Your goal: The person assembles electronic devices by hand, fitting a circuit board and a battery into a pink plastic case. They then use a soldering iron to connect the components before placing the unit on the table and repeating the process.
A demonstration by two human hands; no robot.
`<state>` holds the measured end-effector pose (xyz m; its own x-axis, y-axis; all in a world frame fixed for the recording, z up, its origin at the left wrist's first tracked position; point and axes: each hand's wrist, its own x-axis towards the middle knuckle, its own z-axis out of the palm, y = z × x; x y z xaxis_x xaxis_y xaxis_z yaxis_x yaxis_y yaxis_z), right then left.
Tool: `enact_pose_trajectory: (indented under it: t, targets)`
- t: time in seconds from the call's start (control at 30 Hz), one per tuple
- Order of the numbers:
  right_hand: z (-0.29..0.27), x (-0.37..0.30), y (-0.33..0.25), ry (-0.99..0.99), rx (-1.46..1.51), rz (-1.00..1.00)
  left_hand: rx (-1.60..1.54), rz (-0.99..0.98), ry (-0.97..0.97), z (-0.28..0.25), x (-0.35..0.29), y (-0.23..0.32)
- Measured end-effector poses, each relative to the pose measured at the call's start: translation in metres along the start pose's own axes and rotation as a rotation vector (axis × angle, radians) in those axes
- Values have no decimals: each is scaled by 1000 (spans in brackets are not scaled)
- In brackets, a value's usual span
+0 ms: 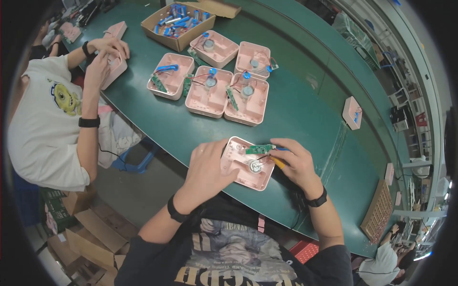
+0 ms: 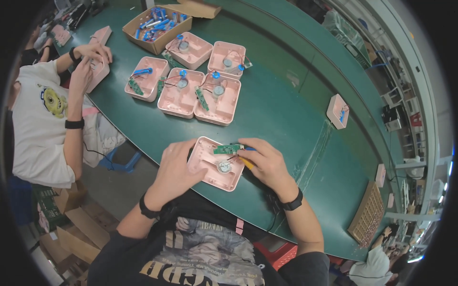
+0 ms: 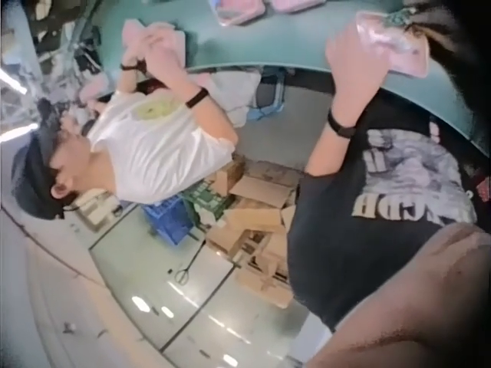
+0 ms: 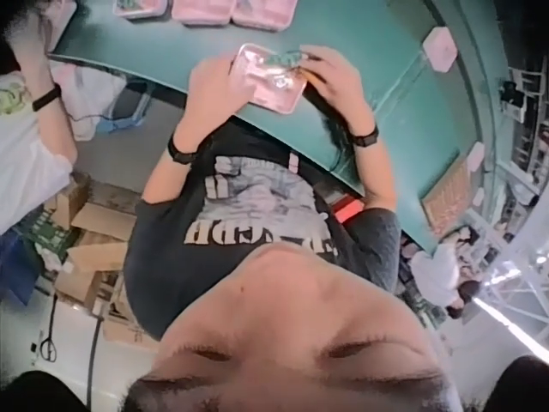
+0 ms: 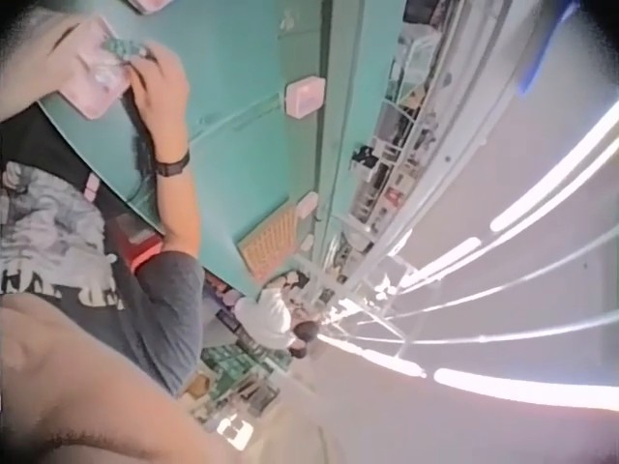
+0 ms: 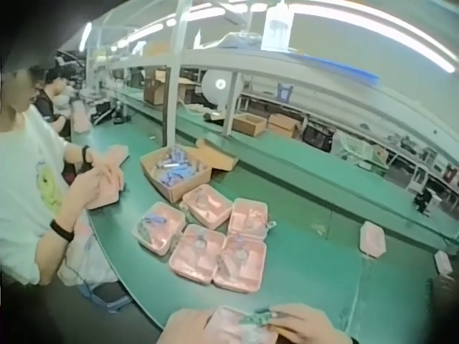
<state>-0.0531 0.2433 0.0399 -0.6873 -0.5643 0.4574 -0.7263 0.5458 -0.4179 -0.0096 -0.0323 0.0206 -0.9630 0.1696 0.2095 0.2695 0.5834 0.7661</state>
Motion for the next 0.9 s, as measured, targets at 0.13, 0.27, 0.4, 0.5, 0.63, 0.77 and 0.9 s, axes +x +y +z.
enact_pose_trajectory:
  t: [0.13, 0.27, 0.4, 0.5, 0.63, 0.77, 0.9]
  targets:
    - [4, -16, 5, 143, -112, -8, 90, 39, -62, 6, -6, 3]
    - [4, -19, -2, 236, -60, 244, 40, 121, -114, 15, 7, -3]
    - [-10, -13, -4, -50, 479, 452, -108, 117, -226, 26, 21, -11]
    - [-16, 0, -15, -137, 350, 428, -191, 86, -260, 33, 26, -12]
    - [-9, -1, -14, -187, 157, 311, -241, 74, -223, 37, 24, -10]
    - [-6, -2, -16, -236, -18, 201, -205, 92, -227, 33, 25, -5]
    - [-4, -1, -25, -283, -146, 178, -124, 212, -169, 35, 24, -6]
